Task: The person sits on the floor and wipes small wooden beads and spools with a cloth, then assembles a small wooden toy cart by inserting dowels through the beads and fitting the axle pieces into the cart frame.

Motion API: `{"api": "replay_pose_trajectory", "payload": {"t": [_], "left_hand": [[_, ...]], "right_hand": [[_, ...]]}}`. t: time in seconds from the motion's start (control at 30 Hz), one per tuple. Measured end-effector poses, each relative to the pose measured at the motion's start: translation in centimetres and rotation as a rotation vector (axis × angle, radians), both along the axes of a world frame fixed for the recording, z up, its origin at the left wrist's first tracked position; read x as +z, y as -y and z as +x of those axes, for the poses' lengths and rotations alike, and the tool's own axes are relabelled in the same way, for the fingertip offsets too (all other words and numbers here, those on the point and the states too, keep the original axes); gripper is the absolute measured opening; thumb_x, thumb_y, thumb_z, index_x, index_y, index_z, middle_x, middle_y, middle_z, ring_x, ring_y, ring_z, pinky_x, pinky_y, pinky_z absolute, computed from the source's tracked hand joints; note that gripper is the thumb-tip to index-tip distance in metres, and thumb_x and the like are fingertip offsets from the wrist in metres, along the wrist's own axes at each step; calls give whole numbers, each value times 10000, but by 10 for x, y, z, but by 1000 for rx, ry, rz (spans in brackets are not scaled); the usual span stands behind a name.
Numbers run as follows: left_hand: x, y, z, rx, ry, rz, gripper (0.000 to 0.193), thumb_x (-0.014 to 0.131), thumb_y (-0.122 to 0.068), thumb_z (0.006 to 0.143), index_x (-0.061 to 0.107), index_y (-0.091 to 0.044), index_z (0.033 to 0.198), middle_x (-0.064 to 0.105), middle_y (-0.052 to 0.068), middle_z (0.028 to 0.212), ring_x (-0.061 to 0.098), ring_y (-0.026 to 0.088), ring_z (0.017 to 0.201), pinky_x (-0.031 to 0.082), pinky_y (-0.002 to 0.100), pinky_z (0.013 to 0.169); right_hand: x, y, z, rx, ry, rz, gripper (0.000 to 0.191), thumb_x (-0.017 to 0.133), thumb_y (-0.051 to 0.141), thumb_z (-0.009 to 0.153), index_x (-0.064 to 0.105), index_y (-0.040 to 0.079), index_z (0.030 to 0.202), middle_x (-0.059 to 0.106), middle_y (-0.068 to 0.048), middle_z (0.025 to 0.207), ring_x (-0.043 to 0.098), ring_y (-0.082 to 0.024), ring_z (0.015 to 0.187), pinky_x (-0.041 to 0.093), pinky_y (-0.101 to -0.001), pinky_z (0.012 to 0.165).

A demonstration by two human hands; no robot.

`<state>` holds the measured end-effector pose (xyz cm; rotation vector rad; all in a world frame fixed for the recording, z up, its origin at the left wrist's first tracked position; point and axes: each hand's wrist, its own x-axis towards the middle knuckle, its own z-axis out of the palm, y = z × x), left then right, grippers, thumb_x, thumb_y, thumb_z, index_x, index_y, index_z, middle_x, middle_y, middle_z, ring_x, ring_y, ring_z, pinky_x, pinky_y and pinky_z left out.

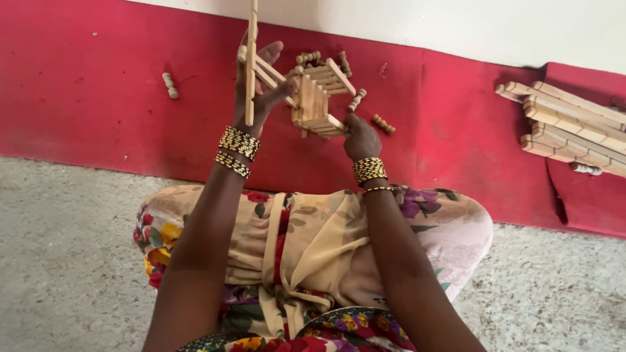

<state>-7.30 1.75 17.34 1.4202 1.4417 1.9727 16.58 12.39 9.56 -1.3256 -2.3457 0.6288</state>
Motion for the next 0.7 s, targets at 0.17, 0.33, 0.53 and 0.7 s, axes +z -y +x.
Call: {"api": "replay_pose_trajectory", "payload": {"t": [0.17,0.33,0.53,0.7], "left_hand": [[-5,-3,7,-135,315,-61,830,729,-116,969,205,-157,1612,578,213,1414,671,331,1097,660,453,941],[2,17,4,-285,351,44,638,662,-75,1076,326,-69,1618,525,194,1529,598,256,1330,609,480,1108],[35,53,-17,-373,1037,-22,759,729,-402,906,431,-62,1516,590,137,1416,690,339,1131,626,551,888],[26,56,-38,-48,591,-354,627,716,-89,912,455,-23,1479,606,181,1220,712,287,1107,664,448,935]], "right_hand": [[19,-12,-1,-200,-35,202,415,680,-74,780,618,35,1175,619,-245,1163,675,-286,923,621,-359,680],[42,-24,2,-109,-789,-118,282,701,10,913,600,10,1175,681,-140,1060,692,-189,832,633,-347,670],[27,-5,-8,142,-717,-191,195,668,8,979,617,35,1165,726,-141,1045,737,-180,874,621,-329,738],[21,5,-23,285,-471,-43,265,679,16,949,620,72,1201,722,-144,1131,718,-220,1033,591,-362,840]]}}
